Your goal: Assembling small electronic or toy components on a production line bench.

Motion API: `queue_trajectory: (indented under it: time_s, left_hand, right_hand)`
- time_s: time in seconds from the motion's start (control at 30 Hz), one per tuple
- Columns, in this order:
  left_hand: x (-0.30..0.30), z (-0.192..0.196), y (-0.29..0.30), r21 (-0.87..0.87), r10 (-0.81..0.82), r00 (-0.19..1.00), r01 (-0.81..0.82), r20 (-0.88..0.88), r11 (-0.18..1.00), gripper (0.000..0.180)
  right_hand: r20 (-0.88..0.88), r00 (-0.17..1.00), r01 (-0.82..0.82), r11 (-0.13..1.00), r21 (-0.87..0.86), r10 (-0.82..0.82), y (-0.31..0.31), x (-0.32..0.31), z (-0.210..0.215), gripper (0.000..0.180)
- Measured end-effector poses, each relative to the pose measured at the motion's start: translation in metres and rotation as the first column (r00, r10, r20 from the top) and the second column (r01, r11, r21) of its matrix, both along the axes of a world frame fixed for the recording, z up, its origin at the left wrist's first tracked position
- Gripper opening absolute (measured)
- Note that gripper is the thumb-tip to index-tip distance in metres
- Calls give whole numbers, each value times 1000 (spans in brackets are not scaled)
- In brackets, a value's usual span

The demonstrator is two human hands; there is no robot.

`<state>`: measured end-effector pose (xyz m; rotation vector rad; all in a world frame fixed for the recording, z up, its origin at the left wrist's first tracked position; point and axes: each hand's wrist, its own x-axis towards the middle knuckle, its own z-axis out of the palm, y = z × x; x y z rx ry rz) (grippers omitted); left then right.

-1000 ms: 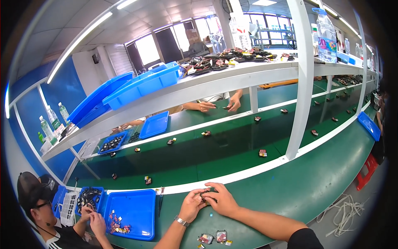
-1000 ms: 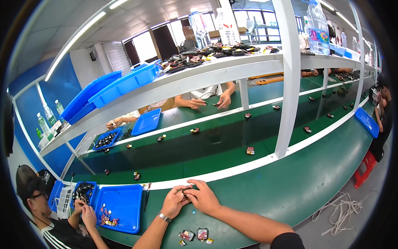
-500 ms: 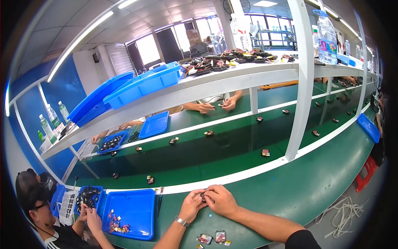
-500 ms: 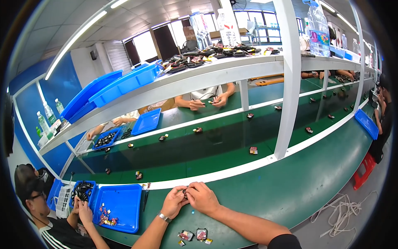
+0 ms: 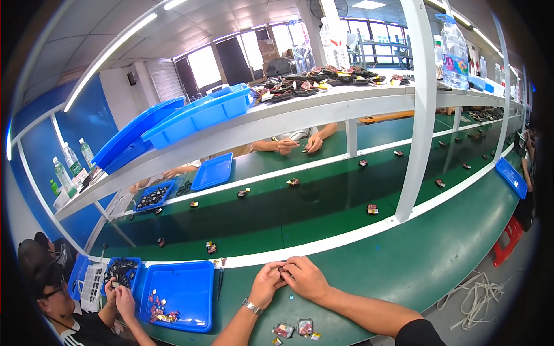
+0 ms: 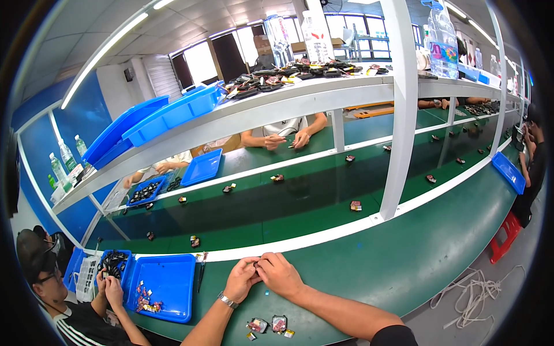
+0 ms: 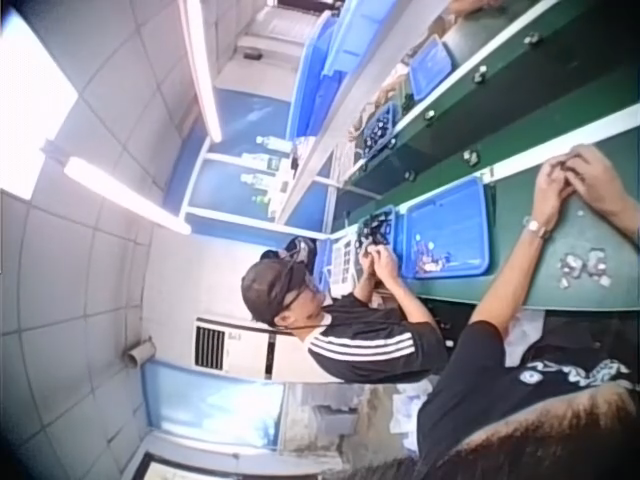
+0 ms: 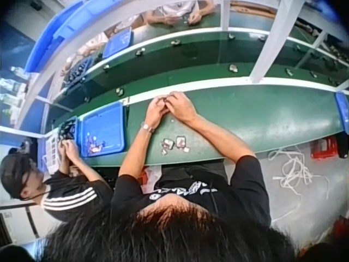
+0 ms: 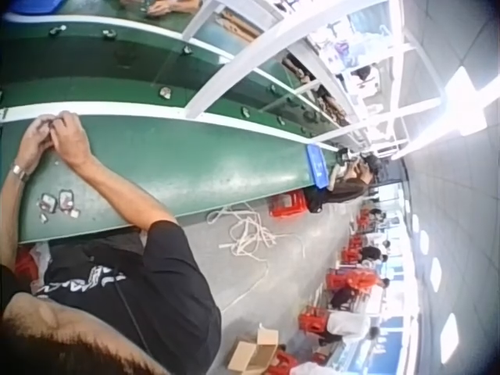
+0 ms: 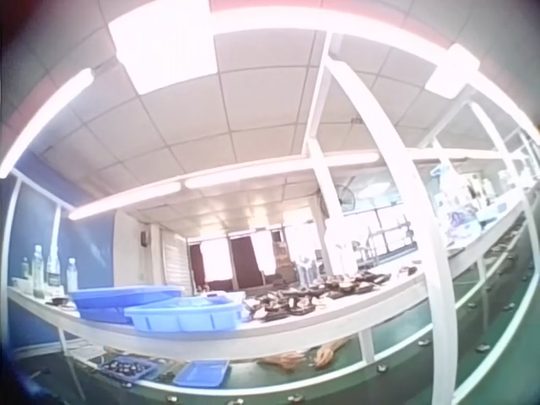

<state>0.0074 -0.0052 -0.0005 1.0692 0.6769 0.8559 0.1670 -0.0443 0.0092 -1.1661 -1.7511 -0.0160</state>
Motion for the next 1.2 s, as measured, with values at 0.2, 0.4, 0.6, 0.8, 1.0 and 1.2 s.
queue_trajectory:
  time_s: [0.2, 0.4, 0.6, 0.8, 1.0, 1.2]
  left_hand:
    - [4, 1, -3, 41, 75, 997, -73, -31, 996, 22]
    - [-1, -10, 0, 95, 98, 991, -90, -88, 991, 20]
    - [3, -2, 0, 120, 11, 999, -5, -46, 993, 25]
    - [-1, -6, 3, 111, 11, 999, -7, -35, 994, 29]
    - [3, -12, 11, 359, 372, 925, -321, -81, 876, 18]
    - [2, -12, 4, 671, 523, 805, -225, -281, 706, 8]
  right_hand:
    - [-80, 994, -77, 997, 0, 77, -2, 3, 9, 17]
    - [-460, 864, -298, 945, -135, 207, -4, 1, 5, 15]
    - [-473, 865, -272, 949, -161, 167, 1, 7, 3, 16]
    - [-503, 849, -285, 941, -179, 162, 5, 8, 4, 17]
    - [-611, 746, -25, 906, -423, -264, 77, 55, -2, 35]
    - [-175, 884, 292, 803, -520, -434, 140, 75, -17, 23]
